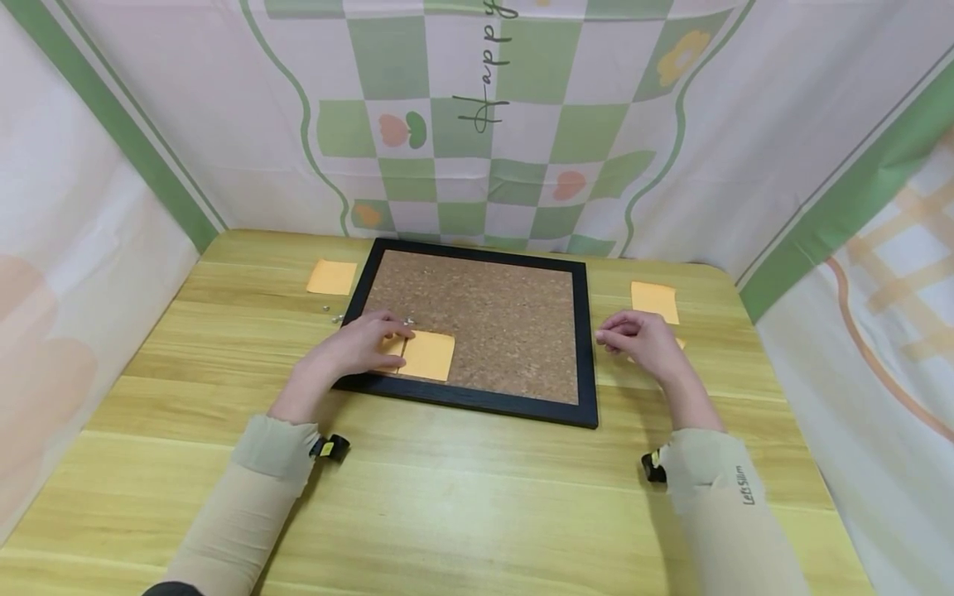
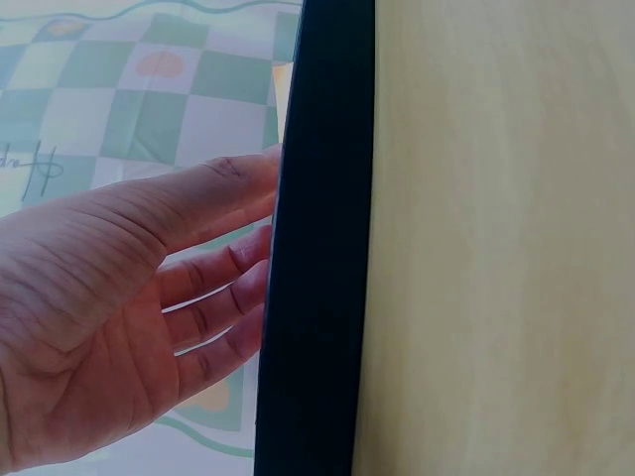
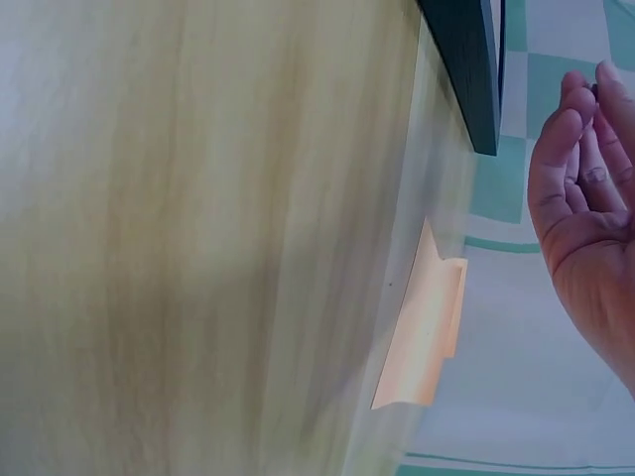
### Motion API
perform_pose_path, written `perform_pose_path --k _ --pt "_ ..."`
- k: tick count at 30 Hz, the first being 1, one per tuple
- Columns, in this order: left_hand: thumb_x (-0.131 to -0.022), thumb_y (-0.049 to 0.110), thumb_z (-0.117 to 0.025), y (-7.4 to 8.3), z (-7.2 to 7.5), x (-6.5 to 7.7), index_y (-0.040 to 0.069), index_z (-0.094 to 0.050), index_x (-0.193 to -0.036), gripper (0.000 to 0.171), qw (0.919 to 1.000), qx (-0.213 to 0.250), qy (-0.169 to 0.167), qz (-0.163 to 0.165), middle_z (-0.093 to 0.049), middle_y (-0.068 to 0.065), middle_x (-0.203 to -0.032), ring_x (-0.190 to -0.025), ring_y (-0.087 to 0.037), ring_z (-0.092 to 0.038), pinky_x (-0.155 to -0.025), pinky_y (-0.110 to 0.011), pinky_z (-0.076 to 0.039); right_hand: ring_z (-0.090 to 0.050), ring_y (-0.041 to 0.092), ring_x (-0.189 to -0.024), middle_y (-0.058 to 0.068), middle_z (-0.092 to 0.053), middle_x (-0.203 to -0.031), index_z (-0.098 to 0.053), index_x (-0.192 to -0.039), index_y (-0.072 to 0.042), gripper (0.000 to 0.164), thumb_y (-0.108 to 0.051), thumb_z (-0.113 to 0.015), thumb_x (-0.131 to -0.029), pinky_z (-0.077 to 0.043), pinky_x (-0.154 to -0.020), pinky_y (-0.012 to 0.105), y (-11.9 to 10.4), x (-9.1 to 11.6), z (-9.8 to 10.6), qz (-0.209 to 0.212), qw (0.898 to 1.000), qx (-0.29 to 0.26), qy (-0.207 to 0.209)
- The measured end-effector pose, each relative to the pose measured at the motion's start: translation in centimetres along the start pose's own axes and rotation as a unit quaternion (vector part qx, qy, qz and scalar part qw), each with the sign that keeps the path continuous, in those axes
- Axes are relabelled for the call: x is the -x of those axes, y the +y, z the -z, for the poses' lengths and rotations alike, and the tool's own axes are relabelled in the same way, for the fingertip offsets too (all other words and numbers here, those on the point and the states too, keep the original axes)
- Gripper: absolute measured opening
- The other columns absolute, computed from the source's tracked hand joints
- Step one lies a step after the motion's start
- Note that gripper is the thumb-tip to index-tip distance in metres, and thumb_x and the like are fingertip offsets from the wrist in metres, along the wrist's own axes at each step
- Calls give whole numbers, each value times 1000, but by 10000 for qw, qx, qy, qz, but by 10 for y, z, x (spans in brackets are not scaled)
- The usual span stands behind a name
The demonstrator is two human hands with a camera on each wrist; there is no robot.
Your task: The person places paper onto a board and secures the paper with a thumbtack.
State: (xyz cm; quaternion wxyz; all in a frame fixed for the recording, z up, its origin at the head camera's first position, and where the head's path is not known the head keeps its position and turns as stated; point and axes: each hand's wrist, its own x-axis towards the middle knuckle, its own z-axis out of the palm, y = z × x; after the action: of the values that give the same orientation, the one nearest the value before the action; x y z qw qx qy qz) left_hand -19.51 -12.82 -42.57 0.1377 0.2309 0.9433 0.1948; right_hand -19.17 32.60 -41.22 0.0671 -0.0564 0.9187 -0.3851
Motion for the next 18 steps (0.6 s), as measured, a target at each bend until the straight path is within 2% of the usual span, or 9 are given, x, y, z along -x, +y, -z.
perform_pose_path --k 6,11,15,18 --pt "-90 33 -75 1 2 0 17 -65 -132 46 10000 -3 17 0 -59 -8 -131 -116 -25 -57 -101 -43 -48 -63 10 -67 -1 -71 -76 -70 -102 3 31 -27 -68 -96 -50 -56 26 -9 -3 -4 131 9998 34 118" --pt "-90 34 -75 0 1 0 18 -65 -132 46 10000 -11 5 24 -59 -7 -130 -115 -24 -57 -101 -42 -48 -61 10 -63 6 -71 -74 -70 -97 3 34 -31 -67 -96 -45 -50 25 -16 -6 -8 119 9993 179 293" --pt "-90 34 -75 1 0 1 18 -65 -132 46 10000 20 2 50 -59 -7 -129 -114 -24 -57 -100 -42 -48 -63 9 -64 15 -72 -78 -69 -95 5 34 -28 -64 -99 -52 -55 26 -21 -10 -13 230 9987 240 374" --pt "-90 34 -75 2 0 2 18 -66 -131 45 10000 16 16 55 -60 -7 -129 -113 -24 -58 -100 -42 -49 -65 9 -65 14 -73 -79 -68 -98 7 34 -27 -63 -99 -57 -61 29 -27 -13 -16 245 9991 145 323"
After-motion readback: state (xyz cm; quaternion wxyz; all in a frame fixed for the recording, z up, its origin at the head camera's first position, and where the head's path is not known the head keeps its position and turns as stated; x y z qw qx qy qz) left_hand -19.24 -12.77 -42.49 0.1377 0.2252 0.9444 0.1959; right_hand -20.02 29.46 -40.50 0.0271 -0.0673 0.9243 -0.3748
